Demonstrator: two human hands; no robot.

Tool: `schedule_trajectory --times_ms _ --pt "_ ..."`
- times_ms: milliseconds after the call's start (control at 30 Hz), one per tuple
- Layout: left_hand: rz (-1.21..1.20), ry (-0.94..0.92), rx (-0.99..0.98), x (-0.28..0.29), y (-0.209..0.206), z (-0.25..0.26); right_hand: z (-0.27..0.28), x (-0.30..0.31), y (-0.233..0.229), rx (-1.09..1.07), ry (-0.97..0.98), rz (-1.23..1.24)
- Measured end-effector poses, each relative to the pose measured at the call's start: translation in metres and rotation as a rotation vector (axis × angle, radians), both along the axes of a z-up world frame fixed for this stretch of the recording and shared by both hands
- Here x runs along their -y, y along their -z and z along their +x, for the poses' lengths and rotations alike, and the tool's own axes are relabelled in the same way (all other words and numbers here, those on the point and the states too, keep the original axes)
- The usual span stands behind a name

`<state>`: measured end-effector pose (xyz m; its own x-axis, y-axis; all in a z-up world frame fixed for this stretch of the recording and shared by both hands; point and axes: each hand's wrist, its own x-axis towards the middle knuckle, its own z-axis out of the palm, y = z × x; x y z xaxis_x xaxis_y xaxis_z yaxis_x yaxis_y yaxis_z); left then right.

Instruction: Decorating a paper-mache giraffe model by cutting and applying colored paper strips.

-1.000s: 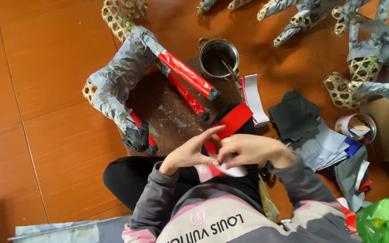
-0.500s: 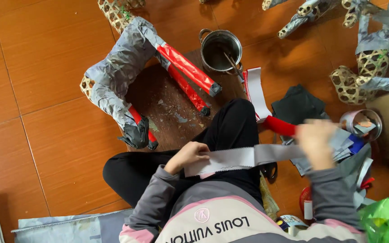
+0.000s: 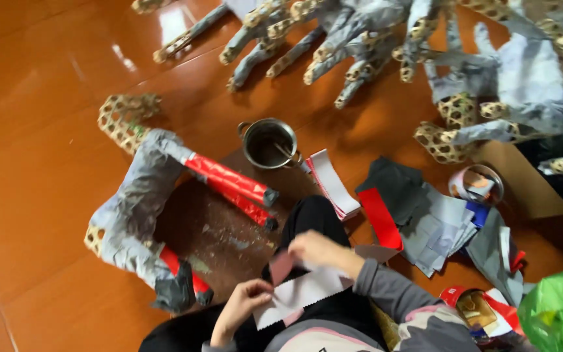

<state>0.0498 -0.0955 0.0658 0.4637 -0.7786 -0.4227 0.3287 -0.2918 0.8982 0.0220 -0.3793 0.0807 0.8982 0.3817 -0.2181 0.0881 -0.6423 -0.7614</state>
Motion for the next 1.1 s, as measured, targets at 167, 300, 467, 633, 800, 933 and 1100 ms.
schedule_trajectory --times_ms 167,300,467,633,800,933,1100 --pt "0.366 -0.189 0.063 -0.022 0.055 -0.008 0.087 0.069 -0.028 0.128 0.692 -0.028" --pt "0.436 -0.342 0.190 -0.053 0.103 -0.012 0.174 0.080 -0.009 -0.041 0.900 0.242" --pt "0.328 -0.627 0.021 -0.067 0.102 -0.012 0.268 0.081 0.043 0.453 0.659 -0.434" --pt "0.349 -0.646 0.049 -0.064 0.095 -0.012 0.300 0.048 0.105 0.321 0.525 -0.639" --pt "0.373 -0.667 0.034 -0.061 0.087 -0.012 0.295 0.041 0.144 0.107 0.487 -0.331" --pt "0.386 -0.640 0.140 -0.061 0.089 -0.014 0.274 0.042 0.130 -0.139 0.369 -0.281" --pt "0.291 -0.722 0.082 -0.069 0.074 -0.019 0.228 0.072 0.045 0.015 0.349 0.034"
